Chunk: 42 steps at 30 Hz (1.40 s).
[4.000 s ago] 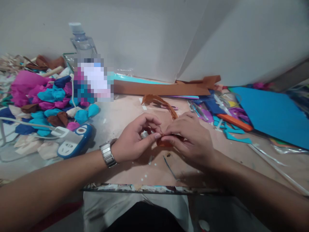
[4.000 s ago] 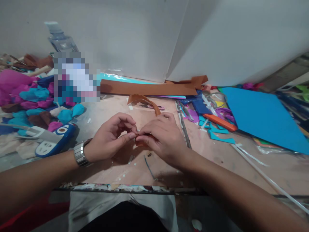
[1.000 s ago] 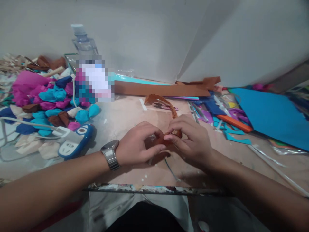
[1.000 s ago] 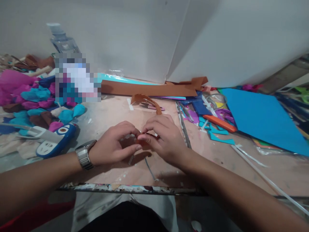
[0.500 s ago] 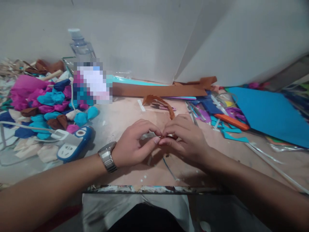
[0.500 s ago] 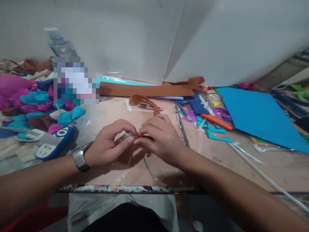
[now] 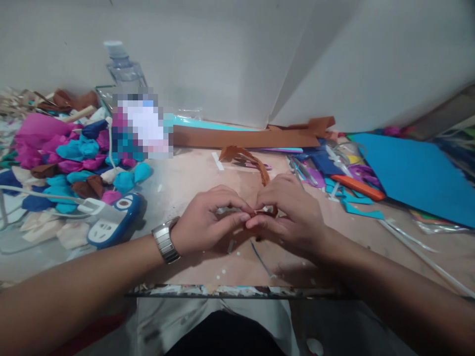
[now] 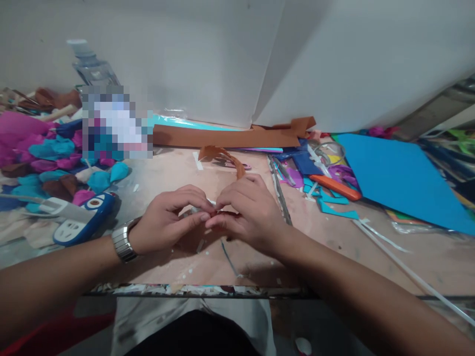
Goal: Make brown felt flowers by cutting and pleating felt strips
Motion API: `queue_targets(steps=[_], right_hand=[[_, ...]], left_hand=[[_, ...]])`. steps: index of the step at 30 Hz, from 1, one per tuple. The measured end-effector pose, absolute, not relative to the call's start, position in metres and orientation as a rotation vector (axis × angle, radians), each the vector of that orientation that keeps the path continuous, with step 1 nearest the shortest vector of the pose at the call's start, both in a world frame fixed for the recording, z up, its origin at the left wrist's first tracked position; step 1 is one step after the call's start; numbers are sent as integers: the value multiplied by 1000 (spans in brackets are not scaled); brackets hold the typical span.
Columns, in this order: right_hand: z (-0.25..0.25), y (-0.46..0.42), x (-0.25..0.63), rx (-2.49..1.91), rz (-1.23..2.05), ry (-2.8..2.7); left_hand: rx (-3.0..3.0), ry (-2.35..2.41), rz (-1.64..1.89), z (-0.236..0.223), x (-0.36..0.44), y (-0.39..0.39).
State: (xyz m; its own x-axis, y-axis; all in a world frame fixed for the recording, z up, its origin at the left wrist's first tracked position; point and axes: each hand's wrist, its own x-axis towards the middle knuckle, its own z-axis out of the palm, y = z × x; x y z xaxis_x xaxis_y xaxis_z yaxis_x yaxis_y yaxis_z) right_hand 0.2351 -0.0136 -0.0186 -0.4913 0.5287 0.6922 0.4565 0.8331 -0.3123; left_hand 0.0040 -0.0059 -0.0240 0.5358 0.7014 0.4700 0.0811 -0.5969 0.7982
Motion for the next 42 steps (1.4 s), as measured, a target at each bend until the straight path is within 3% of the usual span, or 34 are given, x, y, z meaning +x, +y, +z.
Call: queue_targets(steps=[14,27,42], right_hand=[[-22,-15,231,-736,245,-2129],[-19,-18,231,-799,195,-2125],[-22,-20,231,-848,347,-2108]], left_hand=[[1832,654,857,-26,7,-9],[1611,735,892,-27,8,-6],[1917,740,984,-28,6,-5]])
